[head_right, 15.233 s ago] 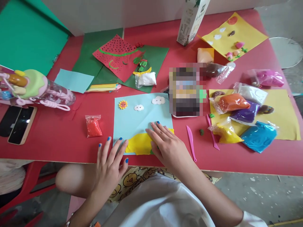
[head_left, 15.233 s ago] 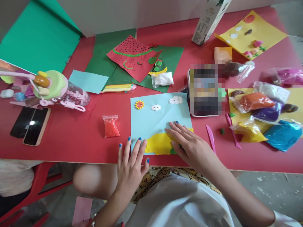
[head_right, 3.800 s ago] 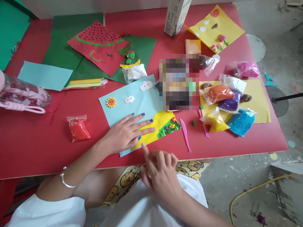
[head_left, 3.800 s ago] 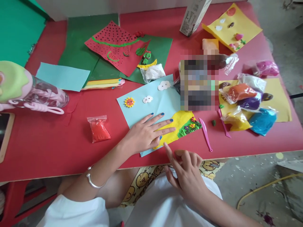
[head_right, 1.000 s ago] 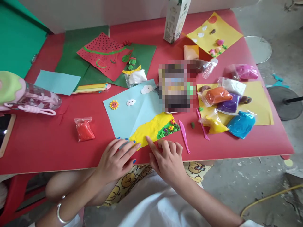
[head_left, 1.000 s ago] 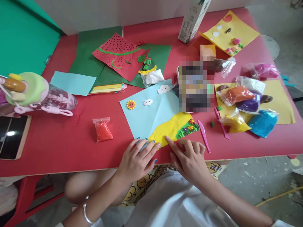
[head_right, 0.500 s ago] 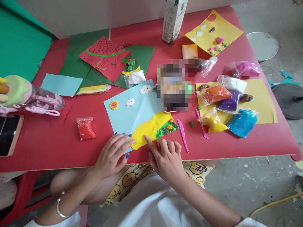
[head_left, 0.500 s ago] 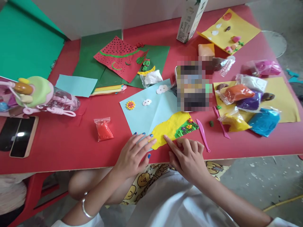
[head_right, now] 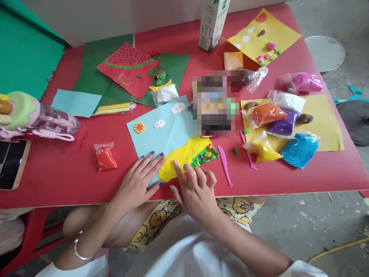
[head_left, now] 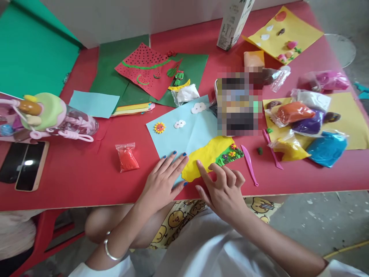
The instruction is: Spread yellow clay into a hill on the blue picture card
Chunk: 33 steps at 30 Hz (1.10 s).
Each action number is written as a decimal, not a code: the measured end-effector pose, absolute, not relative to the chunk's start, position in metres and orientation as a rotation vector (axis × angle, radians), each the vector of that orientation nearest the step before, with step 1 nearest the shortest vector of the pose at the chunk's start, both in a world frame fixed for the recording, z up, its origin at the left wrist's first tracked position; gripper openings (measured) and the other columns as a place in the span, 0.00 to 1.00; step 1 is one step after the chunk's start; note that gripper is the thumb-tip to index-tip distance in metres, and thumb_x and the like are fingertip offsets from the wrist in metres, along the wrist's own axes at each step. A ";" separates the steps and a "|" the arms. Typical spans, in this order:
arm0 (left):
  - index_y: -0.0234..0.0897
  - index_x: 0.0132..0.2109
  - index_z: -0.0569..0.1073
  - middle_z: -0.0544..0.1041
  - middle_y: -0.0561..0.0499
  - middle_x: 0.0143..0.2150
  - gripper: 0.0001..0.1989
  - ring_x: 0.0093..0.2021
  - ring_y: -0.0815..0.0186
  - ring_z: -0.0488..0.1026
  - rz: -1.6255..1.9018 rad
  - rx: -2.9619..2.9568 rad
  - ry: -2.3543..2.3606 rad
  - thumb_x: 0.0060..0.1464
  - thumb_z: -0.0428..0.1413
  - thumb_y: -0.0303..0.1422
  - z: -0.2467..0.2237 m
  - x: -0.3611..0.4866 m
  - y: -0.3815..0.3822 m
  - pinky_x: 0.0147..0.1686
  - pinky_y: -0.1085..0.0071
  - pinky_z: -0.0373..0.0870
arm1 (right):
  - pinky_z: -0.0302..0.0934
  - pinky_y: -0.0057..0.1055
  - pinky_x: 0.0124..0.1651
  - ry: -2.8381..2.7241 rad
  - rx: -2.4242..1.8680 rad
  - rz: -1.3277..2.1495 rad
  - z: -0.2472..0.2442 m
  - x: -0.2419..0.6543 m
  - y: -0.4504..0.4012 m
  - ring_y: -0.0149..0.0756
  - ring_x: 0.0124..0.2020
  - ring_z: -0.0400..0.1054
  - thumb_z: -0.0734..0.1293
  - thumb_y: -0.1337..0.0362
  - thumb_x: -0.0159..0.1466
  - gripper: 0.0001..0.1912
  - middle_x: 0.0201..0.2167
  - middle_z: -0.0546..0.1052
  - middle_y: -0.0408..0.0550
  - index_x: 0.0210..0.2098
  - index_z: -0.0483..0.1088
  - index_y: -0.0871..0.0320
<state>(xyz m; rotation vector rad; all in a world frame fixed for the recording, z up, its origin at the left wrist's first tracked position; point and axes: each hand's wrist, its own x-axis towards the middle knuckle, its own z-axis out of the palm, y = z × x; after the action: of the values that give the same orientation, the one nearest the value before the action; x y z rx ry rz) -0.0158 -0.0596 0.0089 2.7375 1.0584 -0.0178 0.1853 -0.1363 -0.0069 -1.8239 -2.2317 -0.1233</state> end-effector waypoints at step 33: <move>0.52 0.71 0.48 0.51 0.60 0.73 0.29 0.73 0.58 0.45 -0.098 2.899 0.694 0.67 0.44 0.33 0.000 0.006 0.008 0.69 0.54 0.47 | 0.46 0.42 0.53 -2.313 -1.644 -0.018 -0.003 0.166 -0.137 0.44 0.46 0.57 0.62 0.56 0.68 0.21 0.42 0.72 0.54 0.56 0.72 0.59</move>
<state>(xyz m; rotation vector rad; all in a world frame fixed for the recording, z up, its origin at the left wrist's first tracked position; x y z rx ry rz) 0.0057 0.0081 0.0002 2.8985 0.6938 -0.0983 0.1658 -0.1374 -0.0031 -1.6442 -2.3127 -0.0179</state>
